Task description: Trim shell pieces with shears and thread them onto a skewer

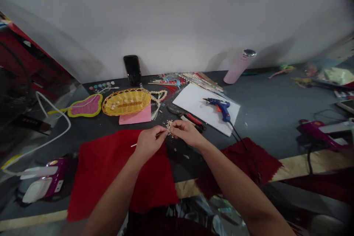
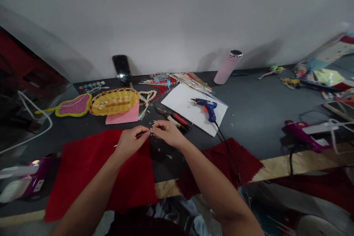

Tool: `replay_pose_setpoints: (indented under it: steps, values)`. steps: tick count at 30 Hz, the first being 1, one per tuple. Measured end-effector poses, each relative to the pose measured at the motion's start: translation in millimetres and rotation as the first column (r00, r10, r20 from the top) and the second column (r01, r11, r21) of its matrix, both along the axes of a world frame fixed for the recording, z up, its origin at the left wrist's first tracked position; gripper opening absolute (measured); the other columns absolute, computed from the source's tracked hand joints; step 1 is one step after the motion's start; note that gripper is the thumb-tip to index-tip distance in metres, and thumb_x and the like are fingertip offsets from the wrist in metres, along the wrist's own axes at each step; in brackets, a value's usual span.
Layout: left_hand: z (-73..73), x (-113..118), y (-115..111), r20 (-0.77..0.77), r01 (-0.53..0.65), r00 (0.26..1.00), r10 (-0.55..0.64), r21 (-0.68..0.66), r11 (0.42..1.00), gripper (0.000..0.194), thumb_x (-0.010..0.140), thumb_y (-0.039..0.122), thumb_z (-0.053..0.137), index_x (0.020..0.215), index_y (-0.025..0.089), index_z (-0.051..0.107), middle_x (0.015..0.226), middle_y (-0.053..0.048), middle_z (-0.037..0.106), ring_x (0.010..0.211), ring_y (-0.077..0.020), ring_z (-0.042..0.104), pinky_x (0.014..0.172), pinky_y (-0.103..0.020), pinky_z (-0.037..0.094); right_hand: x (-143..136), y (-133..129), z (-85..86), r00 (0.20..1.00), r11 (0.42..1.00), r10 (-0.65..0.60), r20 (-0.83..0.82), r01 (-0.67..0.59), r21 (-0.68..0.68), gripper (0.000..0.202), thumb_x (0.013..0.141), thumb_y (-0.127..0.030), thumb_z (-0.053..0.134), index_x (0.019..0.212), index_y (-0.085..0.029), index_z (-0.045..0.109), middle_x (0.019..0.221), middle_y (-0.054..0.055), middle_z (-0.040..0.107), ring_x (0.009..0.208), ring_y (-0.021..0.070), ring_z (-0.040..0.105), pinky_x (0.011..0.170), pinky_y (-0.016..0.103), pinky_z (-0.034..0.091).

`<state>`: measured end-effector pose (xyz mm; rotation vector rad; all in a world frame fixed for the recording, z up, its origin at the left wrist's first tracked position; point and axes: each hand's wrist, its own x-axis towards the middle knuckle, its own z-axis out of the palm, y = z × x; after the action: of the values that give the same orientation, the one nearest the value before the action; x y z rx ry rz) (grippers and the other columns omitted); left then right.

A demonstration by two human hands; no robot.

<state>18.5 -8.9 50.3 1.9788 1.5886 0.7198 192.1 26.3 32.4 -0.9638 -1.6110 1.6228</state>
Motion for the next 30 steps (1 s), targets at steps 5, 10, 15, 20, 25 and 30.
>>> replay_pose_setpoints:
  steps: [5,10,15,20,25,30]
  values:
    - [-2.7,0.6,-0.2,0.012,-0.009,1.000,0.009,0.009,1.000,0.021,0.082,0.033,0.048,0.087,0.022,0.065,0.082,0.000,0.070,0.073,-0.0137,0.063,0.065,-0.022,0.044,-0.9,-0.4,2.6,1.000,1.000,-0.005,-0.004,0.005,-0.014,0.023,0.078,-0.039,0.055,0.072,-0.017,0.055,0.061,-0.003,0.051,0.056,0.0088,0.045,0.055,0.022,0.036]
    - [-4.5,0.5,0.4,0.024,-0.022,0.999,0.022,0.015,1.000,0.020,0.081,0.032,0.049,0.087,0.022,0.066,0.081,0.000,0.070,0.072,-0.0129,0.063,0.065,-0.021,0.044,-0.7,-0.6,2.2,1.000,1.000,-0.005,-0.030,0.005,0.001,0.022,0.079,-0.037,0.055,0.072,-0.016,0.055,0.062,-0.003,0.051,0.056,0.0085,0.045,0.055,0.022,0.035]
    - [-2.2,0.5,0.7,0.030,-0.012,0.999,0.011,0.015,1.000,0.020,0.082,0.032,0.049,0.085,0.021,0.066,0.080,0.000,0.070,0.069,-0.0119,0.062,0.064,-0.021,0.043,-1.1,-0.3,1.7,0.999,1.000,-0.006,-0.036,0.006,-0.007,0.023,0.078,-0.038,0.056,0.072,-0.016,0.055,0.062,-0.003,0.052,0.056,0.0085,0.045,0.055,0.022,0.036]
    - [-0.8,-0.3,0.6,0.032,-0.003,0.999,0.002,0.016,1.000,0.022,0.083,0.033,0.048,0.086,0.022,0.066,0.080,0.001,0.070,0.070,-0.0123,0.062,0.064,-0.021,0.042,-1.4,-0.4,1.1,1.000,1.000,-0.009,-0.015,0.009,-0.011,0.023,0.078,-0.039,0.056,0.072,-0.016,0.055,0.063,-0.002,0.052,0.057,0.0086,0.046,0.055,0.022,0.036]
    - [-0.7,-0.7,0.4,0.030,-0.010,0.999,0.010,0.013,1.000,0.021,0.083,0.033,0.048,0.085,0.022,0.066,0.080,0.001,0.070,0.070,-0.0128,0.062,0.064,-0.022,0.042,-1.2,-0.4,-0.6,1.000,1.000,0.005,-0.009,-0.005,0.009,0.023,0.080,-0.038,0.054,0.072,-0.017,0.055,0.063,-0.002,0.051,0.057,0.0087,0.045,0.055,0.022,0.036]
    - [-0.4,-0.2,0.2,0.008,-0.018,1.000,0.018,0.025,1.000,0.021,0.082,0.033,0.049,0.083,0.022,0.066,0.078,0.001,0.070,0.068,-0.0122,0.061,0.063,-0.022,0.042,-1.6,0.2,-2.0,1.000,1.000,0.005,0.004,-0.005,0.014,0.024,0.080,-0.040,0.053,0.072,-0.017,0.054,0.062,-0.003,0.051,0.057,0.0089,0.045,0.055,0.022,0.036]
